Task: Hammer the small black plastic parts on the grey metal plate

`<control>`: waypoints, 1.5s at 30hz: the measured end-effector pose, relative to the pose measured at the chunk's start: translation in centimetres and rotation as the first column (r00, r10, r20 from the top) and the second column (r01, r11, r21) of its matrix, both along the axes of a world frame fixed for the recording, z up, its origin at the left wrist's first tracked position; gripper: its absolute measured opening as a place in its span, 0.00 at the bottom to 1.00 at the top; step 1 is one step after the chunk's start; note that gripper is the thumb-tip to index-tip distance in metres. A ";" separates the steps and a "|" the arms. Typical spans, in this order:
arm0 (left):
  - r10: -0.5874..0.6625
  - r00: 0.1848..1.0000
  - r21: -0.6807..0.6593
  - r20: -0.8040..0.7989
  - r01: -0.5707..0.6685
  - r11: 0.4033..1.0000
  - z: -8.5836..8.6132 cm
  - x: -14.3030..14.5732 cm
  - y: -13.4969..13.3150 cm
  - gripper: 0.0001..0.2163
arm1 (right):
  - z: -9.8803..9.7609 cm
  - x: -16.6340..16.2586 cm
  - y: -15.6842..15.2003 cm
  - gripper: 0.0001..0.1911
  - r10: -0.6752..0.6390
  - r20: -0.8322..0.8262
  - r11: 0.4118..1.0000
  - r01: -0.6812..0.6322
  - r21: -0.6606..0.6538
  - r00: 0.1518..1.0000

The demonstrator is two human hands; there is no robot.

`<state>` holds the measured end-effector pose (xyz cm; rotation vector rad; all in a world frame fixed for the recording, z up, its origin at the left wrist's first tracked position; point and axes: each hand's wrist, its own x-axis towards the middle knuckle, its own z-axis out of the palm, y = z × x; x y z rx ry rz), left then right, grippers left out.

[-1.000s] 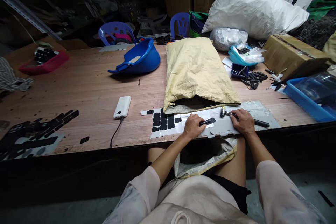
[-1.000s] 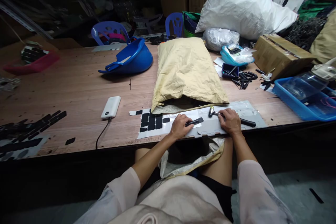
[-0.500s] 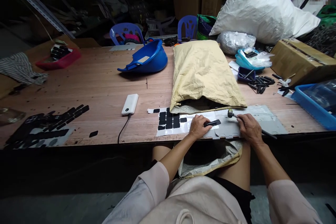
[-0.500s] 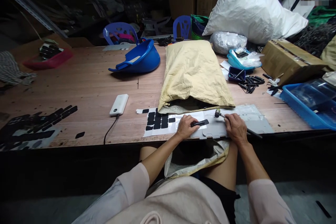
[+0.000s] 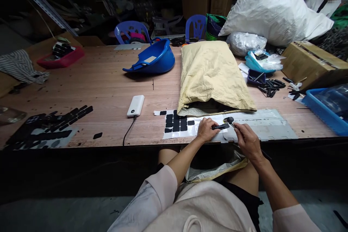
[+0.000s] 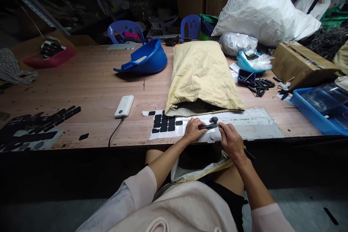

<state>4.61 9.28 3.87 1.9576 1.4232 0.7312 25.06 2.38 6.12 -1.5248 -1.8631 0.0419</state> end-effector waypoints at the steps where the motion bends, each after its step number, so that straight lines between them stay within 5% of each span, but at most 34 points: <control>1: 0.003 1.000 0.001 0.001 -0.003 1.000 0.0 0.0 0.0 0.07 | 0.1 -0.1 0.0 0.17 0.000 0.023 1.000 0.000 -0.013 1.000; 5: 0.004 1.000 0.003 0.002 -0.004 1.000 -0.1 0.1 0.0 0.08 | 0.4 -0.3 0.1 0.17 -0.001 0.133 0.996 0.013 -0.093 0.991; 11: -0.003 1.000 0.003 -0.001 0.003 1.000 -0.1 0.1 0.0 0.07 | 1.4 -0.6 0.5 0.18 -0.002 0.066 1.000 0.003 -0.015 0.998; 18: 0.000 1.000 -0.020 -0.004 0.000 1.000 0.0 0.2 0.0 0.08 | 0.1 -1.3 0.3 0.16 0.057 0.176 0.993 -0.038 -0.111 0.983; 26: -0.005 1.000 0.033 -0.006 0.005 0.999 -0.4 0.4 0.0 0.06 | -0.1 4.2 3.4 0.15 -0.134 0.259 0.991 0.134 0.019 0.957; 32: -0.009 0.999 0.065 -0.035 0.011 0.998 -0.3 0.4 -0.1 0.06 | -2.8 8.8 5.7 0.12 -0.054 0.389 0.999 0.049 0.022 0.920; 45: -0.043 0.999 0.101 -0.009 0.043 0.994 -0.2 -0.5 -0.3 0.05 | -3.5 7.7 5.2 0.11 -0.131 0.309 0.991 0.128 0.030 0.942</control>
